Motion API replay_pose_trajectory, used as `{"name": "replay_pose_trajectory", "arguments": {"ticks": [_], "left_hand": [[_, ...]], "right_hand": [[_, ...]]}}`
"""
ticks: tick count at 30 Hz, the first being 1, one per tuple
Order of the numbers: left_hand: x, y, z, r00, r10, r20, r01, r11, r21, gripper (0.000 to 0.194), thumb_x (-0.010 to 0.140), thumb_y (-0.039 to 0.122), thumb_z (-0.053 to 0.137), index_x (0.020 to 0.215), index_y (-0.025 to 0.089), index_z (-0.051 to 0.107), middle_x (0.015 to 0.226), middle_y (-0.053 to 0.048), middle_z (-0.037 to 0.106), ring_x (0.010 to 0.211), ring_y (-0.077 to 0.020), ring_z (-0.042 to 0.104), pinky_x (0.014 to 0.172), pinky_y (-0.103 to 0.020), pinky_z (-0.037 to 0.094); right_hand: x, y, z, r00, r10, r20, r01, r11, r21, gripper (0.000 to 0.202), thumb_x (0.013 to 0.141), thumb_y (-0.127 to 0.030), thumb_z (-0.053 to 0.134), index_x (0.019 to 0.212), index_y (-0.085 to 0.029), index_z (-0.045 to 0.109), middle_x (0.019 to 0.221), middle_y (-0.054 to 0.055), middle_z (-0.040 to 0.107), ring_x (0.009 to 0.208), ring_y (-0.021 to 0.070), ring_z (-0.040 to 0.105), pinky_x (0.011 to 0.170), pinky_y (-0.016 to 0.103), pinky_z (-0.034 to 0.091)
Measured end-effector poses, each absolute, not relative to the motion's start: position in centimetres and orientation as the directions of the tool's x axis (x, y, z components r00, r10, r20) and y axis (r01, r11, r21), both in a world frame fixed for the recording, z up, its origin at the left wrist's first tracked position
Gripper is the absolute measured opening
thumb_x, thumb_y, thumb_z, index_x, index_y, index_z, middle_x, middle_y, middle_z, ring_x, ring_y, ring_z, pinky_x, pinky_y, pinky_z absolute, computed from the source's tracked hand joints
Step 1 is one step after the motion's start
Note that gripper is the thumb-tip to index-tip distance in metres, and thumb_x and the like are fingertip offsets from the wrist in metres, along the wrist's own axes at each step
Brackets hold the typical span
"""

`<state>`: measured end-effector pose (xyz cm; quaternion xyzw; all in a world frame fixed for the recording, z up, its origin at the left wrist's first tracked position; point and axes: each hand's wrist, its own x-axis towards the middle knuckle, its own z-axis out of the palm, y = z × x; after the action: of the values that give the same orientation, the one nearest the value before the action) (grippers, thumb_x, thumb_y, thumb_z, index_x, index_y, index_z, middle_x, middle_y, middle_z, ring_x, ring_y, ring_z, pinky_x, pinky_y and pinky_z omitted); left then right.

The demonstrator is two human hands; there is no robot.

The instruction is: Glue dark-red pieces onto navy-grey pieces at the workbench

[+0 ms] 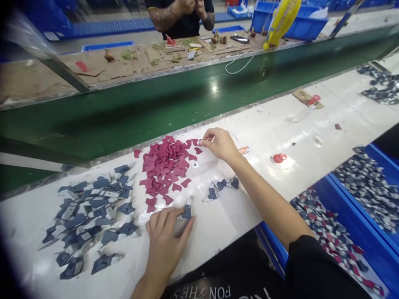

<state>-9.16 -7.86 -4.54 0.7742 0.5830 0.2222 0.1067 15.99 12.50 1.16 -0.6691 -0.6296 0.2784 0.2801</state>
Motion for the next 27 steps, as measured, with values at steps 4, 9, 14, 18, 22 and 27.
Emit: {"name": "replay_pose_trajectory", "arguments": {"ticks": [4,9,14,18,22,27], "left_hand": [[-7.3,-7.2,-2.5,0.165,0.953,0.256,0.904,-0.250,0.348,0.039,0.101,0.044,0.070,0.130,0.018,0.061,0.121,-0.014,0.060,0.111,-0.0341,0.053,0.095,-0.047,0.042],[-2.2,-4.4,-0.2,0.374,0.904,0.207,0.799,-0.427,0.424,0.039,0.097,0.032,0.076,0.133,0.023,0.064,0.125,-0.012,0.057,0.114,-0.0335,0.051,0.096,-0.047,0.043],[3.0,-1.2,-0.3,0.475,0.867,0.148,0.761,-0.490,0.426,0.042,0.088,0.023,0.086,0.127,0.024,0.069,0.135,-0.014,0.058,0.121,-0.0361,0.050,0.098,-0.050,0.044],[4.6,0.1,-0.6,0.493,0.865,0.091,0.768,-0.482,0.421,0.035,0.088,0.022,0.086,0.119,0.025,0.071,0.136,-0.015,0.058,0.122,-0.0378,0.049,0.098,-0.053,0.046],[4.8,0.7,-0.6,0.514,0.856,0.052,0.770,-0.487,0.411,0.029,0.087,0.022,0.087,0.112,0.024,0.072,0.137,-0.015,0.058,0.122,-0.0389,0.049,0.096,-0.055,0.045],[5.0,0.8,-0.4,0.528,0.849,0.017,0.765,-0.484,0.425,0.023,0.088,0.020,0.086,0.106,0.024,0.072,0.135,-0.014,0.059,0.120,-0.0379,0.049,0.095,-0.054,0.045]], "right_hand": [[20.5,5.6,2.4,0.203,0.975,-0.094,0.401,-0.171,-0.900,0.042,0.083,-0.058,0.090,0.084,-0.019,0.075,0.071,0.002,0.070,0.058,0.0159,0.059,0.055,0.029,0.043],[22.6,-2.1,1.5,0.267,0.909,-0.320,0.106,-0.358,-0.928,0.053,0.073,-0.067,0.095,0.082,-0.018,0.075,0.062,0.002,0.068,0.055,0.0172,0.061,0.056,0.030,0.049],[22.2,-4.5,0.5,0.358,0.842,-0.404,0.010,-0.436,-0.900,0.049,0.068,-0.061,0.100,0.084,-0.017,0.083,0.078,0.007,0.076,0.067,0.0164,0.061,0.060,0.028,0.048],[22.1,-4.7,-0.1,0.321,0.820,-0.474,-0.089,-0.472,-0.877,0.052,0.076,-0.066,0.092,0.086,-0.016,0.084,0.067,0.004,0.071,0.054,0.0122,0.053,0.053,0.026,0.046],[22.1,-4.6,-0.7,0.276,0.819,-0.503,-0.142,-0.483,-0.864,0.050,0.080,-0.064,0.090,0.090,-0.015,0.083,0.068,0.005,0.072,0.056,0.0141,0.060,0.054,0.026,0.050],[22.3,-4.8,-1.1,0.265,0.789,-0.554,-0.113,-0.545,-0.831,0.046,0.087,-0.061,0.085,0.093,-0.015,0.083,0.064,0.004,0.070,0.055,0.0150,0.062,0.052,0.026,0.050]]}}
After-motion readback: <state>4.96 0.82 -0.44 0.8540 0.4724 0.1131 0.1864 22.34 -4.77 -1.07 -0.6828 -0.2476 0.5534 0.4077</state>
